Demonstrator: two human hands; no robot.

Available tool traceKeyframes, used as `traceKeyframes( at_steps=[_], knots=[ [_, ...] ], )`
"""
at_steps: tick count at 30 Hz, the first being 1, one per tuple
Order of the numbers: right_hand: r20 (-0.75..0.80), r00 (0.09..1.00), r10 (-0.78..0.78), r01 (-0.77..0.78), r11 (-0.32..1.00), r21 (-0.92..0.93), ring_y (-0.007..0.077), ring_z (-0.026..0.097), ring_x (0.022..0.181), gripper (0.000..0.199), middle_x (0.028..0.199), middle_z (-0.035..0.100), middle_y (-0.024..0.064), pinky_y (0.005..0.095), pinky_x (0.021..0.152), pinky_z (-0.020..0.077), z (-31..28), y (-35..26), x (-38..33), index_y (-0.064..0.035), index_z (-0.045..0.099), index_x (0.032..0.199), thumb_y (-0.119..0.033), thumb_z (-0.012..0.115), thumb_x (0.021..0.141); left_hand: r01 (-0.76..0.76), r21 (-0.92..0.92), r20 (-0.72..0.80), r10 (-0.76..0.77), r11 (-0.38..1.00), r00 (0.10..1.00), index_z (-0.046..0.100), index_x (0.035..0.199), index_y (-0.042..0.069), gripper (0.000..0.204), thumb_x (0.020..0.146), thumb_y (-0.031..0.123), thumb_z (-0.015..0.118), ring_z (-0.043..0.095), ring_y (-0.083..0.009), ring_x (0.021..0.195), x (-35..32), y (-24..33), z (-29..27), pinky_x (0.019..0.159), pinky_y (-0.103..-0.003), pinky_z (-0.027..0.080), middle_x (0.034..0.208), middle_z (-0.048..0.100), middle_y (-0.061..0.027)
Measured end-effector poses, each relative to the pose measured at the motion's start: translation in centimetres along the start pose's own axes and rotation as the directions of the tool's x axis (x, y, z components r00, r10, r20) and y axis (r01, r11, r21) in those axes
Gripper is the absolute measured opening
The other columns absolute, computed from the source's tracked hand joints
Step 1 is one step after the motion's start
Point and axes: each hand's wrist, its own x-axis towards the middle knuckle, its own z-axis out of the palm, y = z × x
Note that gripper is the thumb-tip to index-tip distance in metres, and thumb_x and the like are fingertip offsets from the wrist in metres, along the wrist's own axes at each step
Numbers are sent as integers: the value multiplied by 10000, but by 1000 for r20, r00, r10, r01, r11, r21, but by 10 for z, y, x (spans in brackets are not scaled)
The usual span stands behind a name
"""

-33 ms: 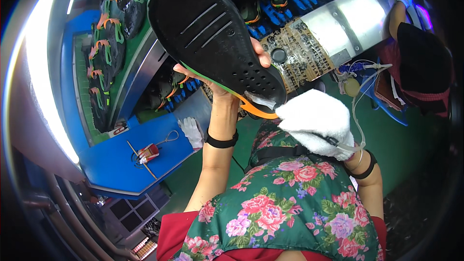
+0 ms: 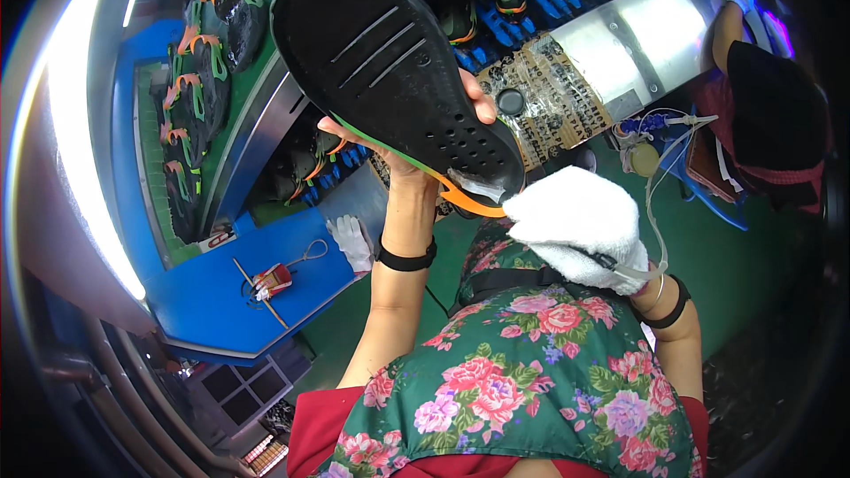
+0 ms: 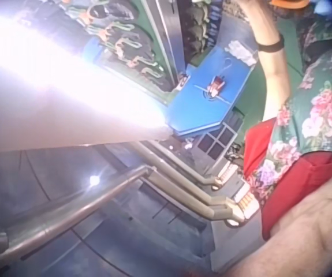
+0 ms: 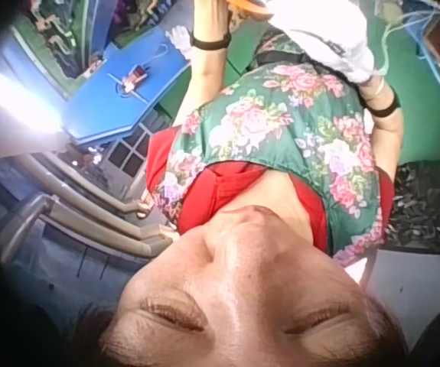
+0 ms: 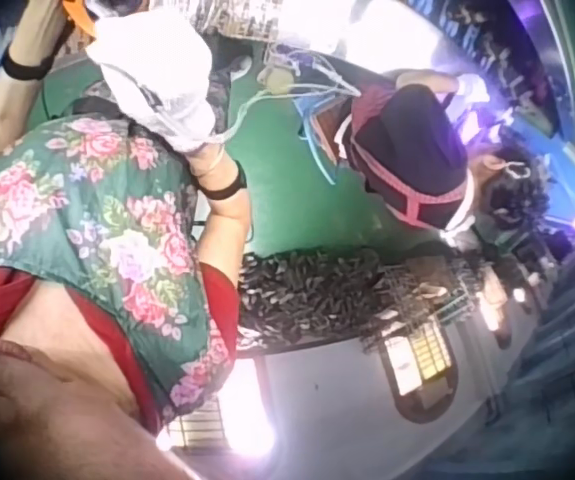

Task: Applying a liquid coating or adhesive to shoe soles using a brush.

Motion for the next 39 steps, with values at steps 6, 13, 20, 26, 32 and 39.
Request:
traceKeyframes(
  at_steps=[6, 13, 20, 26, 32, 39],
  knots=[
    [-61, 994, 89, -83, 992, 98, 283, 767, 950, 295, 1084, 807, 103, 374, 809, 609, -1, 1, -3, -87, 828, 1072, 7, 827, 793, 4, -18, 52, -3, 1000, 999, 576, 1219, -105, 1350, 565, 1076, 591, 657, -334, 886, 6, -3, 1, 758, -427, 517, 1106, 669, -234],
    [-31, 999, 32, -32, 999, 21, 280, 771, 942, 316, 1083, 808, 94, 376, 802, 614, -3, 1, -7, -92, 816, 1095, 5, 824, 795, 45, -4, 72, -45, 999, 996, 582, 1234, -82, 1327, 576, 1069, 598, 665, -348, 894, 13, -5, 2, 754, -441, 523, 1110, 673, -237],
    [-7, 999, -54, 54, 998, 20, 271, 764, 999, 334, 1128, 807, 84, 376, 842, 612, 6, 1, -10, -101, 816, 1133, -1, 828, 815, 67, -34, 57, -65, 997, 996, 558, 1322, -47, 1342, 584, 1074, 573, 669, -359, 924, 14, -5, -4, 776, -448, 548, 1134, 670, -252],
    [-21, 999, -28, 29, 999, 38, 268, 758, 1033, 338, 1156, 806, 71, 365, 869, 600, 8, -8, -6, -132, 813, 1165, -17, 818, 847, 82, -54, 20, -81, 995, 997, 521, 1402, -10, 1344, 606, 1072, 550, 663, -369, 941, 13, -8, -10, 788, -459, 563, 1154, 660, -267],
    [-82, 991, 106, -106, 994, 8, 280, 764, 963, 294, 1086, 806, 94, 373, 830, 600, 0, -7, -7, -98, 814, 1044, 6, 840, 770, 57, -12, -13, -57, 998, 998, 504, 1440, 2, 1358, 621, 1085, 505, 657, -375, 919, 16, -11, -13, 790, -485, 563, 1130, 658, -280],
    [-296, 857, 422, -333, 891, 307, 268, 756, 888, 155, 965, 782, 167, 353, 810, 592, 4, 7, -14, -3, 769, 896, 100, 784, 780, 71, -27, -56, -72, 997, 996, 500, 1447, 1, 1374, 617, 1096, 479, 676, -395, 909, 22, -16, -10, 788, -488, 567, 1116, 663, -273]
  ],
)
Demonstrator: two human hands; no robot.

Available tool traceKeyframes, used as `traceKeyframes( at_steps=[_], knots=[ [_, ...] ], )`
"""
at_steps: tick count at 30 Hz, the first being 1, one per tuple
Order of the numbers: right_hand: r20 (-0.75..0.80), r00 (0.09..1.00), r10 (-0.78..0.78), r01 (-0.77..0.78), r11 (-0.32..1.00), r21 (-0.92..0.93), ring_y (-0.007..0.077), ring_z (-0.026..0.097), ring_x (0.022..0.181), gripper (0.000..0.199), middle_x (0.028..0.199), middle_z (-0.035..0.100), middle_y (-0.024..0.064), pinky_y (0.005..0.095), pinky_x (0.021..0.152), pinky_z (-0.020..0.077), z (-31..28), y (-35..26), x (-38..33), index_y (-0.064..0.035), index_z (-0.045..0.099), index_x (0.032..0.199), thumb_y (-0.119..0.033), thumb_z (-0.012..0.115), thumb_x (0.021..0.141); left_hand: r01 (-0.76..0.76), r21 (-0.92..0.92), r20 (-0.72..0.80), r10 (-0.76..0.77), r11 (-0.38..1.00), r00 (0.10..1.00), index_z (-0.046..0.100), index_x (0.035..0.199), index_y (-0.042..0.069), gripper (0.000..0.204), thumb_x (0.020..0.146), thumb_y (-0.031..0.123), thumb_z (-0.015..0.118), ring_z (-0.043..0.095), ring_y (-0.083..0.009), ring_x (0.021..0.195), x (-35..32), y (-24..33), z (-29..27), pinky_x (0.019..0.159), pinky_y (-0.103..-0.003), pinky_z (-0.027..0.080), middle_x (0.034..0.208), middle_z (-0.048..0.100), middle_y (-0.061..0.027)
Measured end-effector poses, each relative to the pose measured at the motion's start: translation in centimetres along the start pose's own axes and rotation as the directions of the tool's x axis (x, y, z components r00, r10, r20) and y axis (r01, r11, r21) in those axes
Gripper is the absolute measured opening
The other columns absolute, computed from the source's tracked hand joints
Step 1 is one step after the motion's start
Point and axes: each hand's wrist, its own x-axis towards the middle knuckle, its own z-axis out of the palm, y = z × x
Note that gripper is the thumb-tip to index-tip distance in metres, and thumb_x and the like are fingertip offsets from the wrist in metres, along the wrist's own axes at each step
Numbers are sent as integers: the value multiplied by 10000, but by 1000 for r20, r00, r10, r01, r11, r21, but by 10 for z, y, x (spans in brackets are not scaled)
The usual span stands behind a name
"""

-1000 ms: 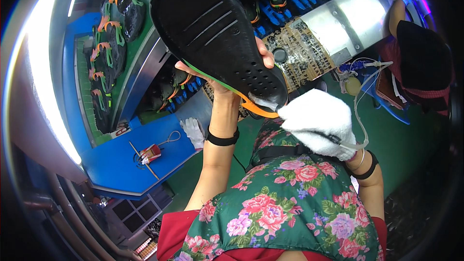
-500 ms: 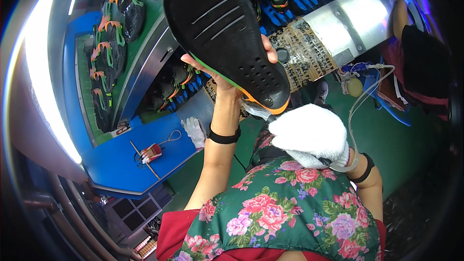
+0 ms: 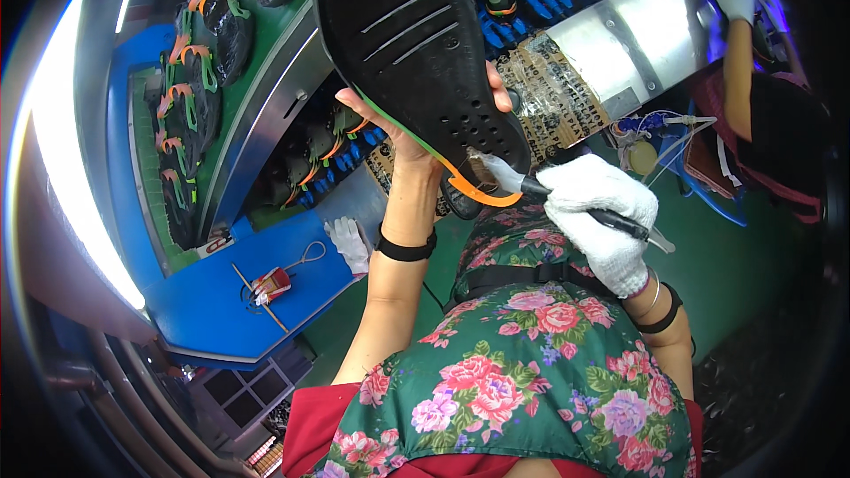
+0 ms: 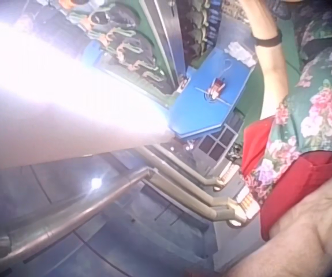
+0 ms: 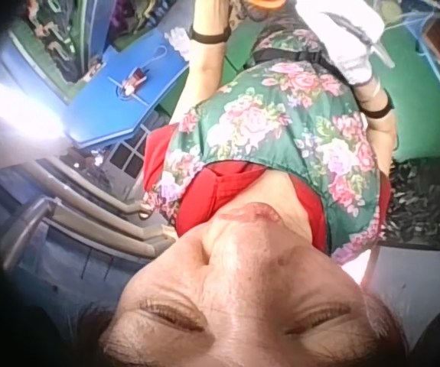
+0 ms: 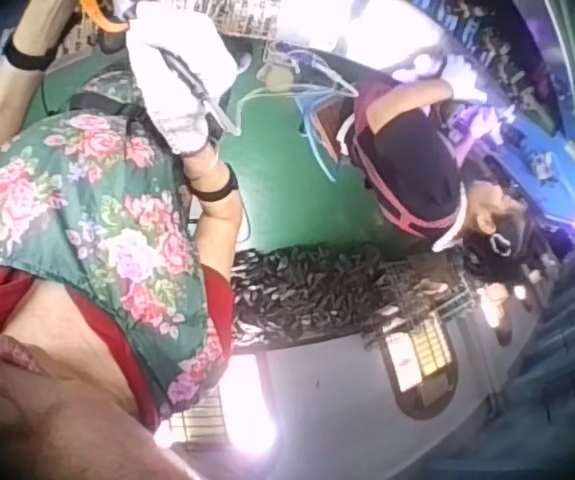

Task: Applying a liquid coating or adhesive to shoe soles using a brush.

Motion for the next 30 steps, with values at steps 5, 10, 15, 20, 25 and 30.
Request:
traceKeyframes(
  at_steps=[5, 10, 15, 20, 25, 30],
  knots=[
    [140, 972, -189, 218, 947, -238, 270, 768, 914, 177, 1005, 798, 151, 370, 814, 603, -2, 4, 2, -23, 789, 918, 76, 811, 772, 61, 42, 31, -63, 997, 998, 477, 1479, -2, 1400, 612, 1097, 481, 691, -408, 941, 6, 3, -3, 801, -495, 580, 1114, 666, -286],
    [304, 933, -195, 205, 979, -1, 268, 770, 898, 204, 1032, 806, 120, 369, 789, 611, -8, 10, 13, -51, 814, 965, 11, 848, 775, 155, 103, 110, -166, 983, 980, 449, 1509, -23, 1445, 600, 1099, 480, 718, -397, 953, 14, 5, -10, 816, -495, 609, 1154, 665, -299],
    [308, 891, -334, 391, 909, -143, 263, 770, 892, 247, 1068, 810, 99, 359, 795, 619, -13, 12, 19, -73, 815, 1036, -11, 831, 797, 269, 114, 54, -277, 956, 959, 449, 1515, -50, 1488, 586, 1113, 430, 742, -387, 938, 13, 3, -12, 808, -485, 635, 1140, 682, -302],
    [578, 739, -348, 482, 871, -92, 254, 764, 942, 325, 1103, 805, 66, 355, 810, 625, -10, 10, 21, -115, 810, 1108, -54, 848, 792, 440, 327, -115, -427, 836, 897, 442, 1516, -79, 1495, 602, 1103, 400, 766, -412, 928, 10, 5, -12, 780, -485, 670, 1158, 682, -347],
    [547, 760, -351, 468, 880, -85, 257, 764, 942, 293, 1100, 804, 79, 370, 787, 625, -17, 10, 26, -95, 809, 1094, -64, 842, 805, 503, 200, -37, -507, 841, 861, 447, 1536, -26, 1213, 812, 948, 452, 781, -405, 943, 6, 1, -9, 832, -520, 677, 1181, 702, -323],
    [721, 608, -332, 546, 835, -76, 268, 762, 981, 250, 1118, 794, 85, 378, 814, 627, -15, 12, 24, -97, 789, 1078, -77, 826, 831, 621, 264, -167, -599, 738, 783, 470, 1523, -8, 1071, 898, 862, 476, 794, -397, 882, 0, -1, -5, 754, -492, 698, 1166, 732, -256]
  ],
)
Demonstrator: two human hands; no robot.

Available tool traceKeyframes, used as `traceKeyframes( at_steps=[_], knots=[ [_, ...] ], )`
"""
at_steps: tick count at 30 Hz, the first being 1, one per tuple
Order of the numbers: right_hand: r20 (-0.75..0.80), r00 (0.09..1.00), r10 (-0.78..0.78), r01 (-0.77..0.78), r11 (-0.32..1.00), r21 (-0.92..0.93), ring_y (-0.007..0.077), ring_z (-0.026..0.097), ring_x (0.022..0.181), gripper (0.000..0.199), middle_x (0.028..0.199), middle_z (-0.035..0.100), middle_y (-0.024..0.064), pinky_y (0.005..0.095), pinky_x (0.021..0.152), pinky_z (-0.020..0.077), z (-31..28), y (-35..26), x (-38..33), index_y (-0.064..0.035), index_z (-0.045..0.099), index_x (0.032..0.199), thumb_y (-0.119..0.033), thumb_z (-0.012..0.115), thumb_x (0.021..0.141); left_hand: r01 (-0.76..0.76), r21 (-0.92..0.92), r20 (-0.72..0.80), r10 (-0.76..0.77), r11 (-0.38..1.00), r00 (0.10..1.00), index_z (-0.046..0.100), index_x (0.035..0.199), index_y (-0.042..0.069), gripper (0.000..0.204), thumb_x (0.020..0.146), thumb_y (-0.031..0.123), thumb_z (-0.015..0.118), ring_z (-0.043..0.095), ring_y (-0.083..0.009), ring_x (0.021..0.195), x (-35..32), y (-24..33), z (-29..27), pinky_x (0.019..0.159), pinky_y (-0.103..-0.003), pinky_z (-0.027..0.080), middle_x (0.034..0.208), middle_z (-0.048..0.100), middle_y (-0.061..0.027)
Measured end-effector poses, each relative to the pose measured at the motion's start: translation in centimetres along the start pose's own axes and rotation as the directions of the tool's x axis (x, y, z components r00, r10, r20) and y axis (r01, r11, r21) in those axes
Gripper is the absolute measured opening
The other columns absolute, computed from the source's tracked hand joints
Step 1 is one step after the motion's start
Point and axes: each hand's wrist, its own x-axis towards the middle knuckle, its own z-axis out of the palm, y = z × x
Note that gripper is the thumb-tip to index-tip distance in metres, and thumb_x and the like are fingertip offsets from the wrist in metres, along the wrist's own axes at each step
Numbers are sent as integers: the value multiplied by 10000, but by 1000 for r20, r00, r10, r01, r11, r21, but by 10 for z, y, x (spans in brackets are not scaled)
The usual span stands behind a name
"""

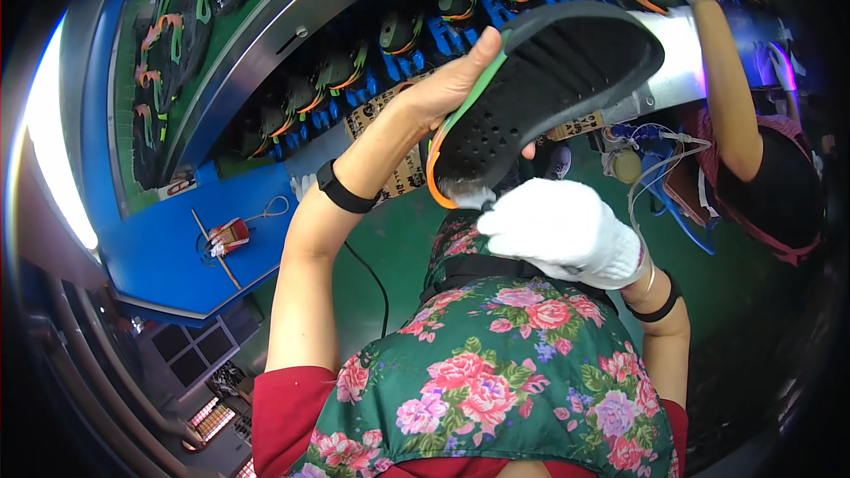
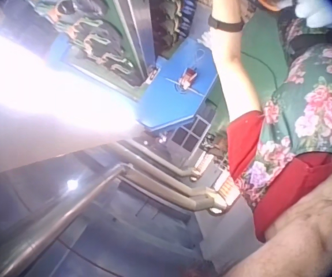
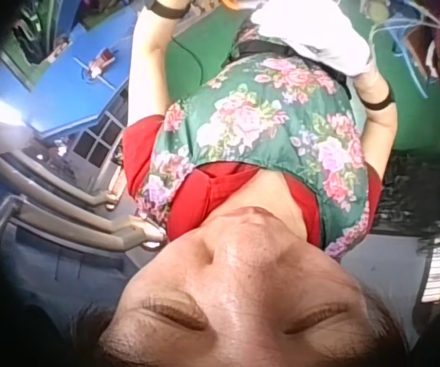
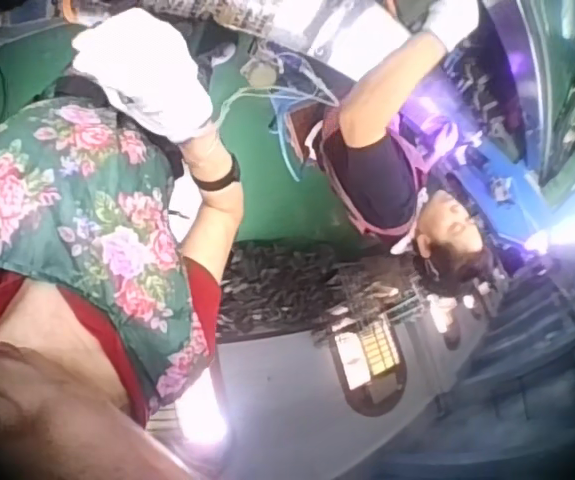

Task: Applying a liquid coating or adhesive to shoe soles using a brush.

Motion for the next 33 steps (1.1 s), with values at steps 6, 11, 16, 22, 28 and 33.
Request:
traceKeyframes(
  at_steps=[6, 11, 16, 22, 28, 33],
  knots=[
    [-96, 991, 92, -76, 985, 154, 276, 773, 962, 254, 1080, 811, 71, 384, 890, 612, -7, 8, -4, -105, 813, 1058, -30, 824, 815, 21, -28, -42, -23, 999, 999, 458, 1546, 34, 1099, 899, 916, 352, 788, -413, 840, 2, -4, -6, 735, -497, 693, 1234, 719, -233],
    [-350, 794, 497, -192, 752, 630, 227, 786, 925, 123, 1008, 815, 140, 344, 844, 617, -4, 8, -12, -3, 820, 951, 30, 831, 833, -124, -479, -58, 110, 869, 992, 457, 1569, 69, 995, 981, 857, 306, 770, -454, 841, 0, -26, -17, 758, -589, 666, 1291, 704, -191],
    [-546, 723, 424, -303, 904, 301, 222, 775, 948, 208, 1071, 802, 134, 338, 848, 612, -9, 12, -9, -11, 802, 1066, 24, 811, 862, -269, -539, -248, 154, 799, 956, 585, 1465, 27, 640, 1121, 542, 422, 719, -320, 1154, -13, -83, -17, 1062, -499, 563, 1330, 710, -188],
    [-459, 842, 283, -257, 959, 120, 284, 766, 966, 195, 1058, 804, 117, 391, 867, 601, -32, 12, -9, -64, 820, 1039, -29, 806, 848, -256, -277, -299, 170, 926, 939, 559, 1483, -7, 496, 1128, 333, 491, 547, -304, 1418, -34, -115, -13, 1266, -495, 361, 1513, 596, -159],
    [-439, 888, 140, -188, 980, -67, 311, 745, 929, 268, 1079, 792, 128, 415, 836, 607, -26, -1, -6, -52, 784, 1077, 3, 805, 815, -140, -122, -448, 72, 983, 891, 596, 1461, 62, 451, 1092, 321, 582, 636, -334, 1311, -38, -117, -14, 1083, -530, 555, 1460, 643, -137],
    [-558, 827, 70, -211, 959, -192, 305, 755, 905, 288, 1024, 786, 123, 399, 808, 610, -23, -16, -8, -17, 785, 1102, 17, 829, 820, -371, -829, -252, 313, 418, 916, 524, 1521, -15, 717, 1076, 547, 519, 568, -473, 1357, -24, -98, 0, 1222, -582, 405, 1568, 547, -208]
  ],
)
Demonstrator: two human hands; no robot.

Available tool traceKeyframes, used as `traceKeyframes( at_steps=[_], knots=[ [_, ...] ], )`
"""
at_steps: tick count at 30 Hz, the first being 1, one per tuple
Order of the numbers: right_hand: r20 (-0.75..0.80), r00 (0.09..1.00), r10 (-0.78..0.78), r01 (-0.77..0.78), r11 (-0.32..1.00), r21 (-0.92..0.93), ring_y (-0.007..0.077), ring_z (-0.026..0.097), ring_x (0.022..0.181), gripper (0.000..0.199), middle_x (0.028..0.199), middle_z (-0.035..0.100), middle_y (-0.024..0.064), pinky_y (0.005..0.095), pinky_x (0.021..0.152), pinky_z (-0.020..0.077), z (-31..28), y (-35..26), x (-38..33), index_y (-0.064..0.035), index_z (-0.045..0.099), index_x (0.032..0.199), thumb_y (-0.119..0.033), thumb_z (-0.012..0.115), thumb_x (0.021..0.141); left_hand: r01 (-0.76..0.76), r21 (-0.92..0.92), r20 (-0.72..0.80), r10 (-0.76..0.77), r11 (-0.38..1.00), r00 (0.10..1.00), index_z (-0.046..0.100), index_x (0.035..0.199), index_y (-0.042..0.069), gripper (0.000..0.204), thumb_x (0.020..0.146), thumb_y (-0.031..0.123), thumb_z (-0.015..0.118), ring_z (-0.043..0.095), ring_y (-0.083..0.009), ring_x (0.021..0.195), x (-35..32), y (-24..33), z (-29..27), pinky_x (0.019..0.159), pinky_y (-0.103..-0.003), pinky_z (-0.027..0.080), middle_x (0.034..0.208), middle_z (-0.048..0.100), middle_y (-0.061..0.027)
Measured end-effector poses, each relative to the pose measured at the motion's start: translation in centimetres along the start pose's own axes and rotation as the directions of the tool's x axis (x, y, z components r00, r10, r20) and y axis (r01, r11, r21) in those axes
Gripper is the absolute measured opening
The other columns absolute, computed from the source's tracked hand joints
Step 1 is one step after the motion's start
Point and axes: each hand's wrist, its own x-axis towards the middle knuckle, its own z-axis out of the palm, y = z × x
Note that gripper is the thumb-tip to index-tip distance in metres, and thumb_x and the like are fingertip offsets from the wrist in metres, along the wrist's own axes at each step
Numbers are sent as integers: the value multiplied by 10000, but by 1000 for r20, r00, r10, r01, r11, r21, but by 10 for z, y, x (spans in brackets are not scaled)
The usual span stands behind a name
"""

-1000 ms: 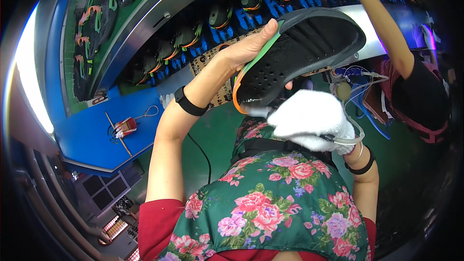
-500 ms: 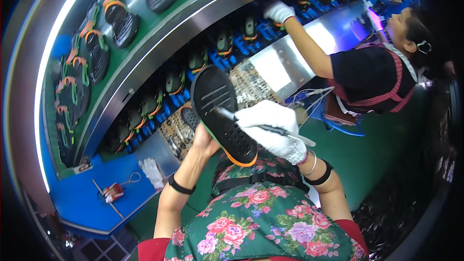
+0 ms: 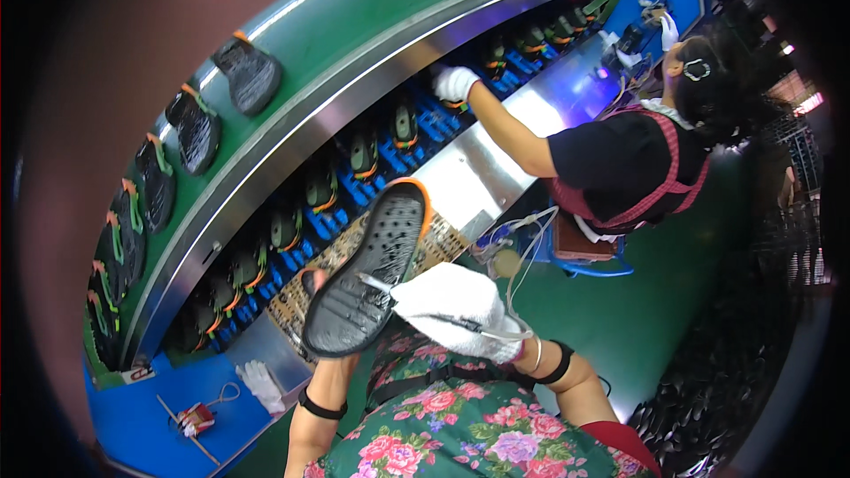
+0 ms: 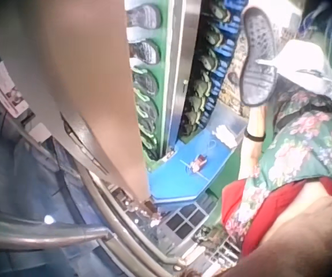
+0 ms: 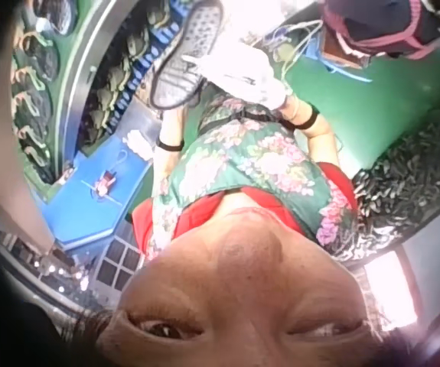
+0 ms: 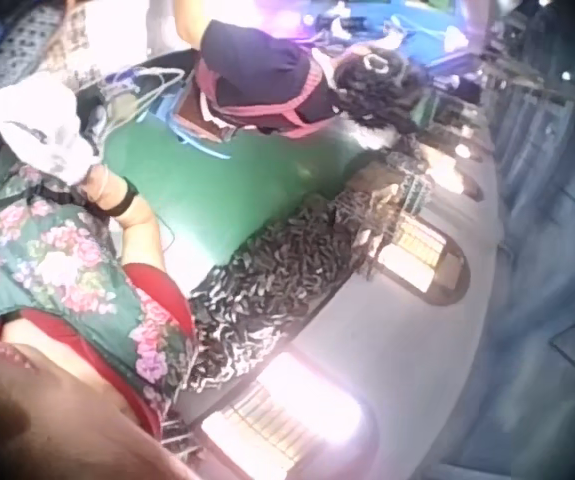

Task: Applying a liquid coating or adhesive to shoe soles using a brush.

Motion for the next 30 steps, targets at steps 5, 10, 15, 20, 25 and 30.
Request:
traceKeyframes(
  at_steps=[5, 10, 15, 20, 25, 30],
  knots=[
    [-101, 995, 10, -17, 998, -67, 286, 762, 893, 318, 1017, 793, 124, 370, 823, 613, -11, -10, 2, -13, 794, 1101, 38, 854, 793, 62, 420, 71, -101, 905, 992, 575, 1509, 43, 830, 884, 576, 692, 391, -501, 1499, 12, -36, 27, 1267, -595, 305, 1602, 497, -241],
    [-112, 994, -13, 3, 996, -85, 274, 764, 931, 334, 1077, 797, 114, 376, 823, 604, -22, -12, 5, -40, 798, 1121, 30, 841, 797, 142, 390, 3, -156, 910, 988, 477, 1584, 67, 951, 900, 710, 628, 487, -452, 1454, 20, -56, 23, 1248, -613, 338, 1609, 471, -267],
    [-38, 994, -100, 87, 959, -270, 287, 762, 1048, 321, 1157, 793, 117, 396, 897, 594, -33, -13, 16, -70, 808, 1155, -5, 797, 841, 258, 107, 107, -269, 960, 957, 498, 1569, 84, 924, 977, 793, 489, 567, -403, 1400, 23, -62, 4, 1215, -624, 390, 1537, 580, -200],
    [-2, 987, -162, 153, 932, -329, 290, 754, 1089, 354, 1205, 783, 123, 379, 927, 591, -33, -14, 18, -61, 790, 1203, 16, 764, 858, 276, 66, 136, -282, 959, 950, 394, 1637, 88, 949, 991, 778, 488, 510, -405, 1462, 14, -70, -4, 1233, -625, 371, 1617, 494, -198],
    [-36, 999, 8, -20, 938, -345, 298, 770, 1024, 319, 1132, 800, 123, 396, 898, 597, -14, -20, 5, -68, 813, 1110, 14, 812, 801, 215, 609, -139, -165, 763, 977, 368, 1644, 82, 908, 1015, 723, 503, 496, -388, 1470, 1, -75, -9, 1241, -596, 371, 1629, 470, -196],
    [53, 990, -134, 143, 960, -242, 266, 752, 1074, 374, 1212, 781, 103, 385, 906, 595, -19, -17, 1, -83, 783, 1230, -16, 771, 862, 184, 258, 292, -257, 949, 921, 419, 1611, 58, 844, 1044, 676, 507, 558, -358, 1426, 5, -71, -15, 1220, -548, 428, 1574, 537, -205]
  ],
)
